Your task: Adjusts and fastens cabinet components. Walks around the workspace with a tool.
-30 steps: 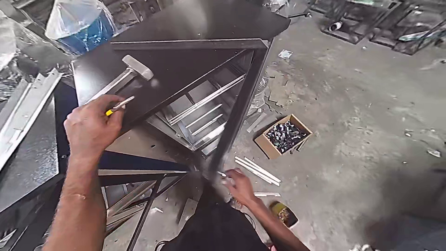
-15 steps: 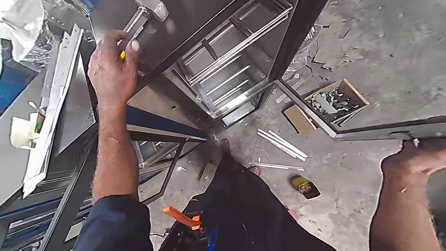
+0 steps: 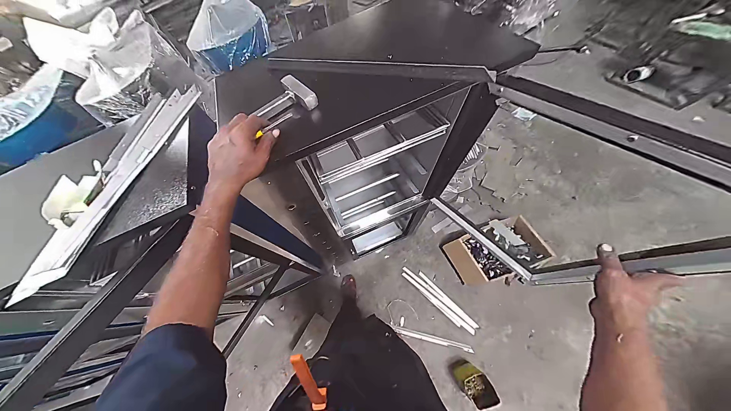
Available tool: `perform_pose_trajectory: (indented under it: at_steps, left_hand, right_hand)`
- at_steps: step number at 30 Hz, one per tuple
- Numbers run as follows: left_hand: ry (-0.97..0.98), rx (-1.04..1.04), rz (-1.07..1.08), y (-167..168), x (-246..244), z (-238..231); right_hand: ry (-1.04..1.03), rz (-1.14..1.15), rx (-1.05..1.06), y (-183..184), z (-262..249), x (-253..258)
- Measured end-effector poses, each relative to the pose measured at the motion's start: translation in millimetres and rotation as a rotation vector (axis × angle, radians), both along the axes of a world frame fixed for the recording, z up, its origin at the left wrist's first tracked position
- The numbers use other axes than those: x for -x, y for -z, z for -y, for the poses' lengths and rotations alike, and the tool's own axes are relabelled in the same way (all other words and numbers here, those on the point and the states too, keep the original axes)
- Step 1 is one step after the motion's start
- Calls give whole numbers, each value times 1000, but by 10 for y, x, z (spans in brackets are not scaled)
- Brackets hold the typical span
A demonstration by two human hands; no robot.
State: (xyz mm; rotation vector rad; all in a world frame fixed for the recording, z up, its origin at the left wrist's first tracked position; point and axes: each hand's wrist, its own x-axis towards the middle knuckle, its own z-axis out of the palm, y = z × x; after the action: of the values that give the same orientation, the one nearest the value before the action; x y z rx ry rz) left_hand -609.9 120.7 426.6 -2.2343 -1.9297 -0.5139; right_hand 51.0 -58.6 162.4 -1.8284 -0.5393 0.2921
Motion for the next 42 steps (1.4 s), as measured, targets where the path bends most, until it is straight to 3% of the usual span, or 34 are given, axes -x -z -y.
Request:
perform_pose_trajectory:
  at_steps: [4, 7, 10, 13, 15, 19, 22, 28, 31, 36, 39, 42]
  left_hand:
    - [36, -55, 12, 11, -16, 34]
    - [206, -277, 37, 46, -55, 239]
    - [405, -282, 247, 184, -424, 681]
    - [616, 45, 810, 800, -993, 1126]
    - [703, 365, 1049, 1301, -1375, 1294]
    - [641, 954, 1223, 2118, -1947, 1527]
    - [702, 1203, 1264, 2429, -2299, 1609]
    - [919, 1453, 957, 2546, -2737, 1395]
    - [864, 1534, 1032, 2642, -2834, 1187]
    - [733, 1688, 1003, 2974, -2922, 1091]
    - [612, 1821, 983, 3096, -2924, 1122]
    - [561, 1800, 987, 3159, -2991, 1200]
  right_hand:
    - [-68, -40, -57, 126, 265, 342]
    - [-164, -161, 16, 466, 668, 965]
    - [-295, -391, 45, 825, 1105, 1603]
    - [-394, -419, 47, 929, 1491, 2234]
    - [-528, -416, 130, 827, 1596, 2485]
    - [-731, -560, 23, 530, 1594, 2790]
    - [-888, -589, -60, 254, 1409, 2886]
    - [-504, -600, -70, 225, 1251, 3167]
    - [-355, -563, -121, 323, 1281, 3198]
    - [-146, -507, -14, 361, 1399, 3385]
    - [-86, -446, 110, 373, 1435, 3553]
    - [-68, -476, 142, 383, 1539, 3650]
